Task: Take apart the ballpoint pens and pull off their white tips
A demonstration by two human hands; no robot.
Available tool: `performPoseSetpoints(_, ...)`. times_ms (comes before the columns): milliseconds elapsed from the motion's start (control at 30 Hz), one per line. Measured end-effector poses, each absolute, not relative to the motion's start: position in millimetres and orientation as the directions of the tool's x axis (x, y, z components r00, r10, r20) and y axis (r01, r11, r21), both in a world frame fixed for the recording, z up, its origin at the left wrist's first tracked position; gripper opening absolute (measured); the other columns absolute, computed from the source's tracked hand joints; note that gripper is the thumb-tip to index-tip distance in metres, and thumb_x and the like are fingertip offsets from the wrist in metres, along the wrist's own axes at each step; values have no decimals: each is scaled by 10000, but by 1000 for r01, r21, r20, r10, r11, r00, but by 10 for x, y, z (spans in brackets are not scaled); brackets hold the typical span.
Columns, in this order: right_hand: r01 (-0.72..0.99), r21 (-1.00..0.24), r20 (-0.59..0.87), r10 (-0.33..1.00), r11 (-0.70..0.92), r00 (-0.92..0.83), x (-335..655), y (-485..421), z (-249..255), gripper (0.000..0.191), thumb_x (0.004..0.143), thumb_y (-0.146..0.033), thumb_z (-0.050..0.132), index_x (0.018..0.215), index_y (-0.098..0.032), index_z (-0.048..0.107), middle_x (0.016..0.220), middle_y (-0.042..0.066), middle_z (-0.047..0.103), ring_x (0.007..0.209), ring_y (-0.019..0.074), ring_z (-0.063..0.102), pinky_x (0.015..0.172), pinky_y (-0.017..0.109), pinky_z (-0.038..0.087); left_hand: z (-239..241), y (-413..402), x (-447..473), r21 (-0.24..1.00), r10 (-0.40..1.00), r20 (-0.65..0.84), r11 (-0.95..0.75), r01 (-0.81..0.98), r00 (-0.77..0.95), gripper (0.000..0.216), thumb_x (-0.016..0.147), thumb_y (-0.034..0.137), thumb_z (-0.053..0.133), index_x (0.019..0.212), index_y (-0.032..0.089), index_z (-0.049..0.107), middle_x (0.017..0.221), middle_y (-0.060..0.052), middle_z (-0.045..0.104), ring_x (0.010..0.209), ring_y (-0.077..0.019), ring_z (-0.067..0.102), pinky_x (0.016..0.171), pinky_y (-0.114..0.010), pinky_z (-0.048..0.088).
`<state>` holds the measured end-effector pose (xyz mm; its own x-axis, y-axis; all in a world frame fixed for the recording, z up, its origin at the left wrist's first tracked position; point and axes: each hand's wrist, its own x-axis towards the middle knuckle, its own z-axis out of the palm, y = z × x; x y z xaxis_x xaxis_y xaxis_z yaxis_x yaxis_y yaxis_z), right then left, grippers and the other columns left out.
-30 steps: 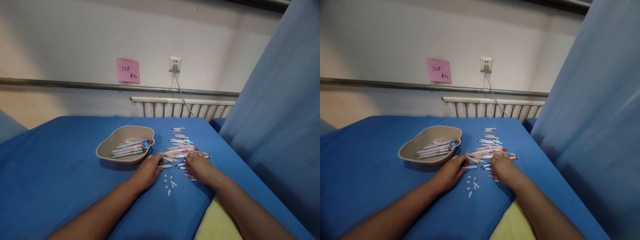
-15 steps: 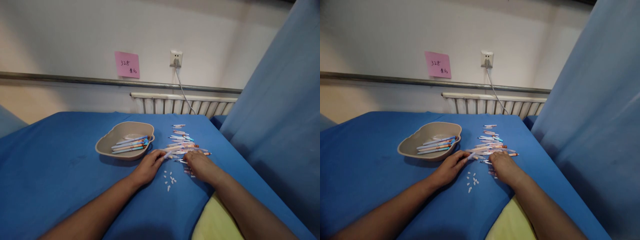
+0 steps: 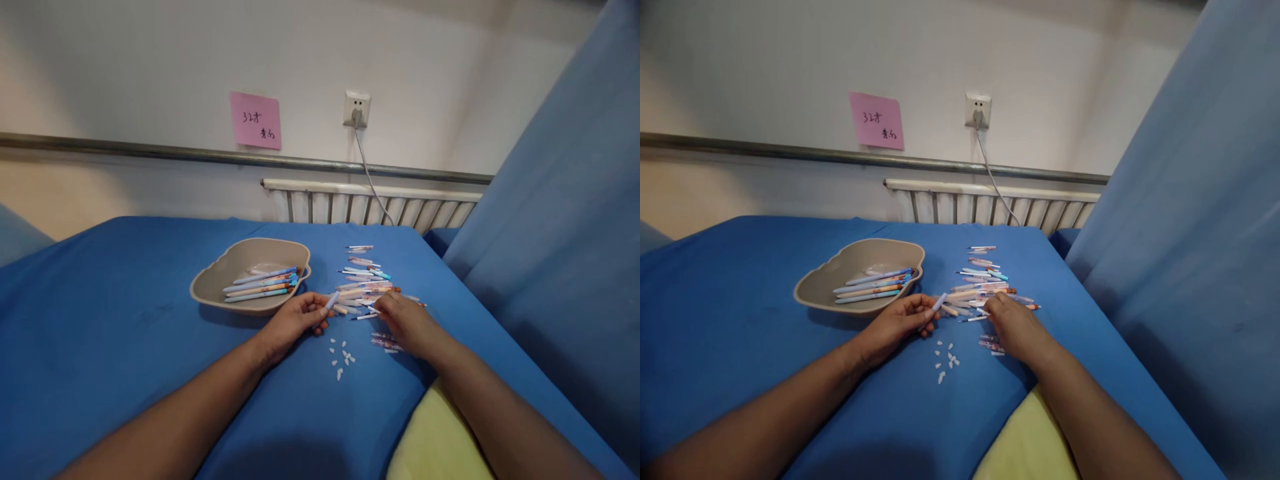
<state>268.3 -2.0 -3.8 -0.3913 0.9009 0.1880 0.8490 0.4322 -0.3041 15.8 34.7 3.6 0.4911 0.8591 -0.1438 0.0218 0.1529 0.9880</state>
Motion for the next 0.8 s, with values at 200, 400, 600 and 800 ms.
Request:
performPoseSetpoints(200,815,-405,343,895,415,-285,2761,-16,-4,133,916,-194,407,927,-189,539,923,62,596,843,172,564,736,264,420,88,321,145,964,829,-167,250,-86,533,223,785,330,612,861,122,587,703,-13,558,500,-75,453,471,-209,363)
performPoseSetpoints(400,721,-585,394,907,372,-149,2747,-9,2,135,897,-256,464,909,-201,587,822,16,646,726,147,585,671,249,421,88,295,194,945,801,-222,316,-79,556,208,774,279,612,888,106,626,650,16,509,435,-46,375,425,-194,299)
performPoseSetpoints(600,438,-855,288,957,276,-40,2693,10,-55,166,806,-342,580,773,-179,585,699,0,617,646,136,573,608,238,449,40,282,235,978,839,-186,210,10,511,292,707,329,697,891,111,633,647,20,547,474,-68,422,444,-206,329)
performPoseSetpoints(800,412,-856,285,950,312,-129,2674,-35,9,166,793,-331,596,740,-176,622,708,5,636,681,142,585,659,254,465,42,255,251,986,853,-162,158,50,495,310,709,334,699,922,115,645,594,36,546,461,-69,415,454,-206,326)
